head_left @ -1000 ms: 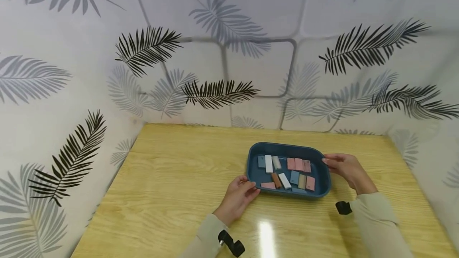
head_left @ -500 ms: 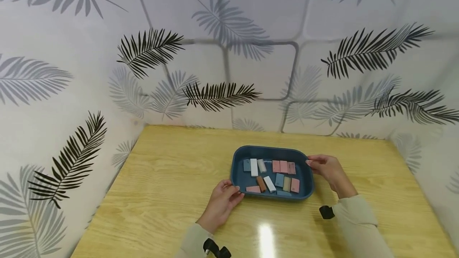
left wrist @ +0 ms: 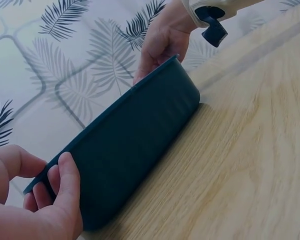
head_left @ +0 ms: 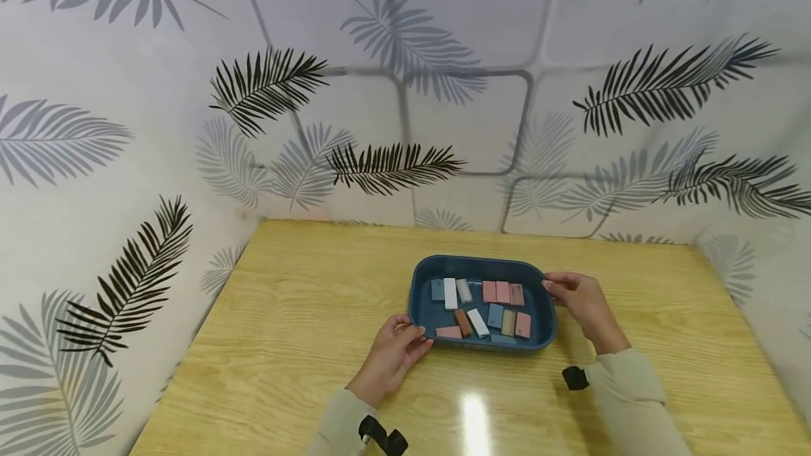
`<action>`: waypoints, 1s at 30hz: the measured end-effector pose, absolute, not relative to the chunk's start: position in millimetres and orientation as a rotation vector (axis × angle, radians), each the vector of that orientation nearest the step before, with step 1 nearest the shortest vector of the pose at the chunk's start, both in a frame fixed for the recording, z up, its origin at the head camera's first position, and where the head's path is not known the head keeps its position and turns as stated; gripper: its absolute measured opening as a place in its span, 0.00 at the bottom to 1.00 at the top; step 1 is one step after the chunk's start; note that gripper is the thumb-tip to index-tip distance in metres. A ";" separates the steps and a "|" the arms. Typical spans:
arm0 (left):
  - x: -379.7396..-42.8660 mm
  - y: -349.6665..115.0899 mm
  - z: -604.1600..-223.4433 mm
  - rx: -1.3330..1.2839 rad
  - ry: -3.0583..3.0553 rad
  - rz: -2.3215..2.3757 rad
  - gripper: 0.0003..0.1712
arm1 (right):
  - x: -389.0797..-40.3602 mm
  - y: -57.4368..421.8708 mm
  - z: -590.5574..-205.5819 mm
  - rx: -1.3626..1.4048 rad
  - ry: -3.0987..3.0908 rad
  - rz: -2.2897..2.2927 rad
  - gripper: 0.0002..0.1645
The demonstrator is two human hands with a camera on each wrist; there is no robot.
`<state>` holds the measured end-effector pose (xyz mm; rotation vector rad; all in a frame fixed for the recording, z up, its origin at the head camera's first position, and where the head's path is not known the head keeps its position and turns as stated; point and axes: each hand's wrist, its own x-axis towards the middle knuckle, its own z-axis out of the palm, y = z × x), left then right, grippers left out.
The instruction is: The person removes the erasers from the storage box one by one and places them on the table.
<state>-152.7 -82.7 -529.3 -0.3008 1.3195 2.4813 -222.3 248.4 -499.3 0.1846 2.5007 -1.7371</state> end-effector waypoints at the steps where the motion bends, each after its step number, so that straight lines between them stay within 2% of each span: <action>1: -152.2 -82.4 -528.8 -0.297 1.325 2.479 0.14 | -221.3 247.8 -499.8 0.189 2.515 -1.742 0.23; 6: -155.7 -83.8 -526.0 -0.261 1.440 2.393 0.15 | -219.4 242.4 -500.7 0.188 2.682 -1.654 0.20; 10: -166.0 -90.9 -522.8 -0.150 1.869 2.177 0.13 | -219.4 235.1 -496.4 0.107 2.926 -1.375 0.17; 15: -187.7 -102.0 -514.0 0.030 2.769 1.603 0.12 | -211.3 225.0 -487.1 -0.034 3.121 -1.112 0.17; 20: -217.3 -101.1 -503.6 0.294 3.308 0.973 0.14 | -201.5 211.9 -474.8 -0.171 3.159 -1.024 0.16; 25: -238.8 -91.8 -504.8 0.425 3.494 0.421 0.16 | -194.1 192.6 -469.2 -0.266 3.001 -0.983 0.17; 30: -245.8 -86.4 -509.9 0.389 3.401 0.259 0.18 | -190.3 171.4 -476.4 -0.292 2.908 -0.969 0.15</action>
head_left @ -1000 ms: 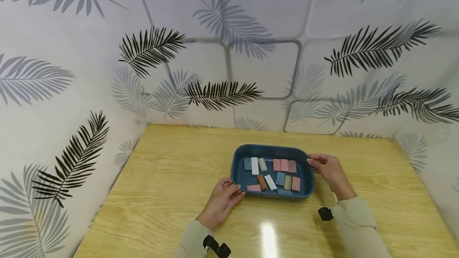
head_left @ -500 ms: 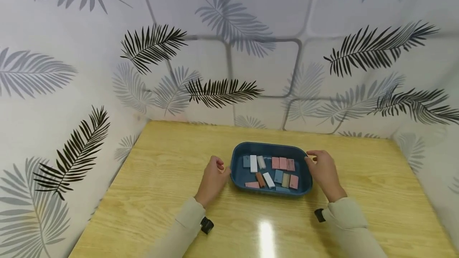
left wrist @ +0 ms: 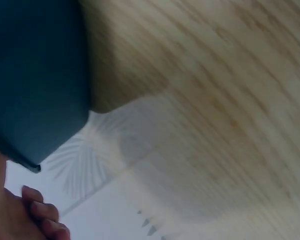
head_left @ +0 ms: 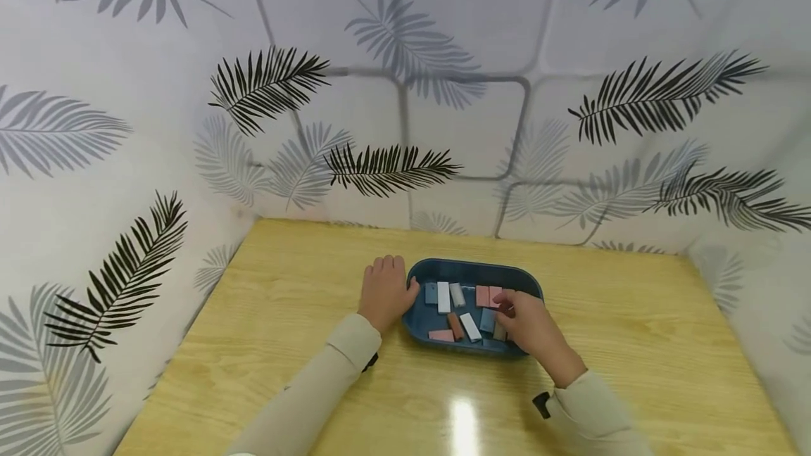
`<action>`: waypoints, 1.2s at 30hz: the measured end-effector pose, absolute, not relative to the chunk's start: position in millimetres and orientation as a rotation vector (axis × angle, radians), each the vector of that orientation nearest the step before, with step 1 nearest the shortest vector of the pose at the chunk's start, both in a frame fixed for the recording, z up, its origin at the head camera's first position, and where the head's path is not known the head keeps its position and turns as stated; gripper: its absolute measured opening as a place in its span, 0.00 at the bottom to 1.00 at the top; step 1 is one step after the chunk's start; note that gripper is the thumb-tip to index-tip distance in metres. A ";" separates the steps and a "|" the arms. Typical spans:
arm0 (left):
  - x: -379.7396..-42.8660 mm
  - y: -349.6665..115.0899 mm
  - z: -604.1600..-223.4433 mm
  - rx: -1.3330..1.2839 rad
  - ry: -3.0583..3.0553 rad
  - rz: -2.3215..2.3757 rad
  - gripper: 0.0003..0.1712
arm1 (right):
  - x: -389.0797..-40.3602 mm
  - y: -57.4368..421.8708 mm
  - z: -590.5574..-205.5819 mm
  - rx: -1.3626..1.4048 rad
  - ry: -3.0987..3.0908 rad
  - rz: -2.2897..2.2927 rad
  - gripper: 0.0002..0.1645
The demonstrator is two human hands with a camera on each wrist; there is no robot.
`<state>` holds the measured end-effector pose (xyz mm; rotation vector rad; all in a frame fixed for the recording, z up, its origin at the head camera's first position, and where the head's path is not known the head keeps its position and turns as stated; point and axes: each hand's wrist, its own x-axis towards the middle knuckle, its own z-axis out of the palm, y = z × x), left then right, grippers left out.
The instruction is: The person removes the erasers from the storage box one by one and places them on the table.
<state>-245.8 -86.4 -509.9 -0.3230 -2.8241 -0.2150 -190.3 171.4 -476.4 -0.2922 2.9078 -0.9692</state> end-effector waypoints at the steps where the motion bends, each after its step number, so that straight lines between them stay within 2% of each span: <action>1: -246.4 -86.1 -511.9 -0.332 -2.832 -0.220 0.17 | -189.8 167.4 -478.8 -0.292 2.897 -0.975 0.15; 11: -251.0 -84.1 -524.3 -0.469 -2.791 -0.178 0.13 | -187.6 131.9 -500.8 -0.273 2.820 -0.918 0.12; 25: -246.1 -82.1 -525.7 -0.475 -2.732 -0.244 0.10 | -196.5 119.4 -508.5 -0.074 2.868 -0.854 0.03; 36: -247.2 -82.5 -524.6 -0.455 -2.748 -0.224 0.10 | -200.2 113.8 -508.5 0.021 2.863 -0.912 0.07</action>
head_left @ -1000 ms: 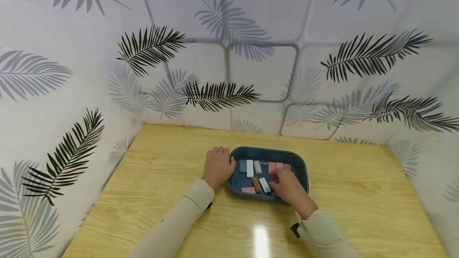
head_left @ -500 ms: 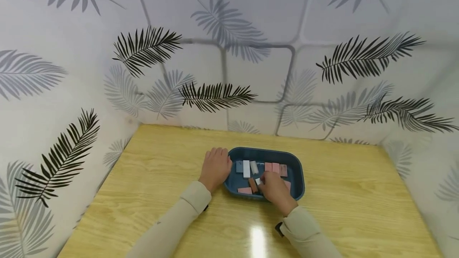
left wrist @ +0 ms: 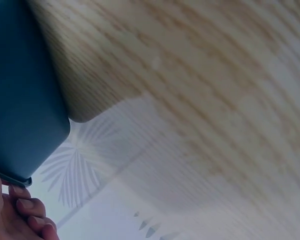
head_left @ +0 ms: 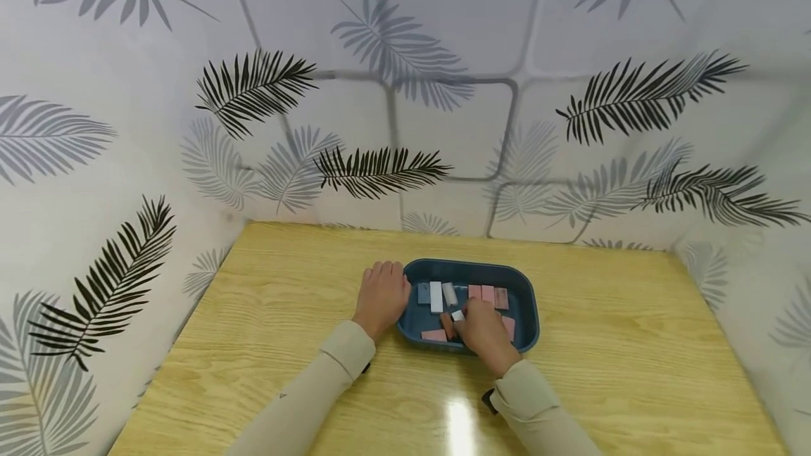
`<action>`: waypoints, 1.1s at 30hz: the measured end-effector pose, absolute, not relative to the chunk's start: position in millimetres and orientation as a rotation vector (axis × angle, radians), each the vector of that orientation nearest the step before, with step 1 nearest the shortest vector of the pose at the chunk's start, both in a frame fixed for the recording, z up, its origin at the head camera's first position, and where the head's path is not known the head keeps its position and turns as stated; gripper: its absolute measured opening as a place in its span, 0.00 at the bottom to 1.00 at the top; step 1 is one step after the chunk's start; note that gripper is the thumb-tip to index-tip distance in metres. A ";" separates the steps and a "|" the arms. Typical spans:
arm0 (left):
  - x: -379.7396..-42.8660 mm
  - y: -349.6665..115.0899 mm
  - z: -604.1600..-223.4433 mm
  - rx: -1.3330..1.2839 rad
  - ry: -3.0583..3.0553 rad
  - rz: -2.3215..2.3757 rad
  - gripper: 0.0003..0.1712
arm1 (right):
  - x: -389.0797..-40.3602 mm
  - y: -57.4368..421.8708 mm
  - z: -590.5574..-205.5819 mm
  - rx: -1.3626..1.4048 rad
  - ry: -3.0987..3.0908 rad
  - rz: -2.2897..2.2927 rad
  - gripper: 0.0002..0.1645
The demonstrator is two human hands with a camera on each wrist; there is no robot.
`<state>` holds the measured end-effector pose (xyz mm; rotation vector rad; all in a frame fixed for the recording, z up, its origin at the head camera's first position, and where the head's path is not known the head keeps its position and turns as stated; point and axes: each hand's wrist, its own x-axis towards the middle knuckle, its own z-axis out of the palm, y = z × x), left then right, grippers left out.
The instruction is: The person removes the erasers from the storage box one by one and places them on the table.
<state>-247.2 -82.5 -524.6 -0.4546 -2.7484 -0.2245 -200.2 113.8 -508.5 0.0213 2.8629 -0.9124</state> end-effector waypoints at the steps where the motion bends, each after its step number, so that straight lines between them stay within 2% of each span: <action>1: -247.0 -82.4 -524.5 -0.456 -2.743 -0.223 0.10 | -199.4 114.2 -507.7 0.011 2.878 -0.925 0.07; 5: -245.9 -81.5 -523.7 -0.457 -2.726 -0.226 0.10 | -195.8 117.9 -504.2 -0.054 2.931 -0.988 0.05; 11: -246.6 -80.5 -523.6 -0.462 -2.704 -0.191 0.10 | -190.2 129.0 -488.7 -0.117 3.001 -1.019 0.10; 22: -246.3 -80.7 -525.5 -0.447 -2.690 -0.205 0.09 | -170.5 179.9 -449.0 -0.012 3.027 -1.014 0.18; 33: -248.0 -79.3 -525.4 -0.419 -2.753 -0.194 0.10 | -144.4 242.9 -442.1 0.131 3.029 -0.975 0.22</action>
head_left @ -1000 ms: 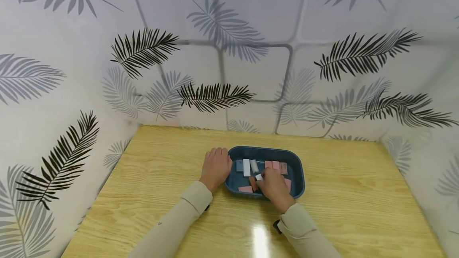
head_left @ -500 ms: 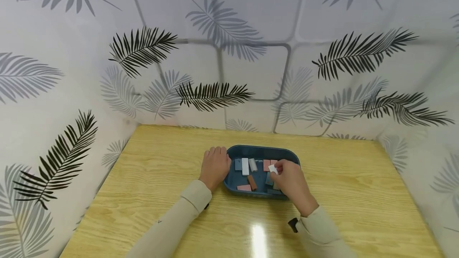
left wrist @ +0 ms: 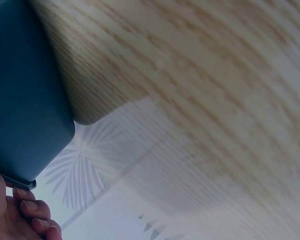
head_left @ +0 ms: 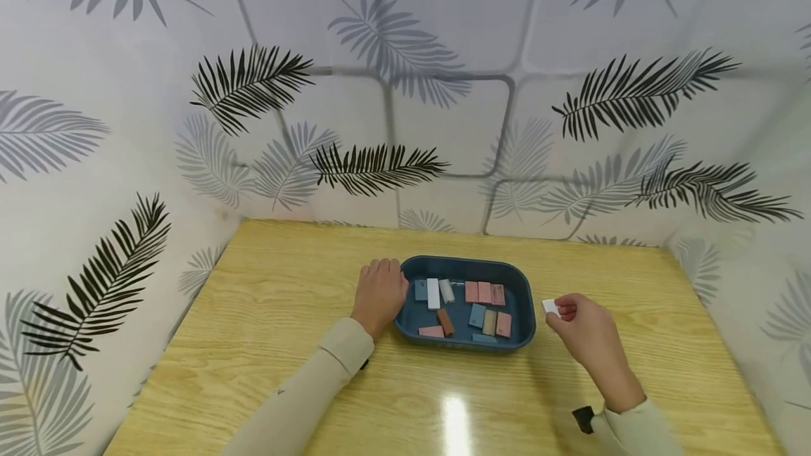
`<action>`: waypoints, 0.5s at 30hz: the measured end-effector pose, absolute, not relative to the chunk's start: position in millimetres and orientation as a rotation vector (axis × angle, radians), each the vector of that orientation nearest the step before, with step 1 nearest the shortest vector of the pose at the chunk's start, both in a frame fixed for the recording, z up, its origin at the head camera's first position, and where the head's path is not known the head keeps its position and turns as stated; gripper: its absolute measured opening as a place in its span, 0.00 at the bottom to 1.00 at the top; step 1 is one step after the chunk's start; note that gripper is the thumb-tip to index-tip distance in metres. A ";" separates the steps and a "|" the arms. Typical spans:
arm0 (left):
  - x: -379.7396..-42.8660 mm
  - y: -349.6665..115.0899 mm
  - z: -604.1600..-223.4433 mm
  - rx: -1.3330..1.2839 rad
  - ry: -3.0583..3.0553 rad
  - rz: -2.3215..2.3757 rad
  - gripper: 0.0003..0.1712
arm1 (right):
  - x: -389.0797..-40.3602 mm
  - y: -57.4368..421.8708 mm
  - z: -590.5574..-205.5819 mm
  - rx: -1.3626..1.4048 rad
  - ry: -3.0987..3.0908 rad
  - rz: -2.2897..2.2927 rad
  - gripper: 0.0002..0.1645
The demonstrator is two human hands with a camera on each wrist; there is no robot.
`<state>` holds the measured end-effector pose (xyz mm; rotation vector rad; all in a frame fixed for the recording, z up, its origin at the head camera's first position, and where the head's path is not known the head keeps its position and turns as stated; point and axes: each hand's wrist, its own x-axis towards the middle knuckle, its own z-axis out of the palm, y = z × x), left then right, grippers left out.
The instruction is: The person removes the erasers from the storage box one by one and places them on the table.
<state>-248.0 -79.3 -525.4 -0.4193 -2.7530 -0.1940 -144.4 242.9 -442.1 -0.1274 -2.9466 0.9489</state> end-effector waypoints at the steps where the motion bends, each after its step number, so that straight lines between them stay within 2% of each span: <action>1: -247.9 -79.3 -525.0 -0.418 -2.754 -0.194 0.10 | -142.8 248.5 -443.2 -0.135 -2.946 0.945 0.22; 15: -246.4 -79.1 -524.4 -0.420 -2.737 -0.210 0.10 | -124.8 307.5 -464.6 -0.337 -2.999 0.920 0.23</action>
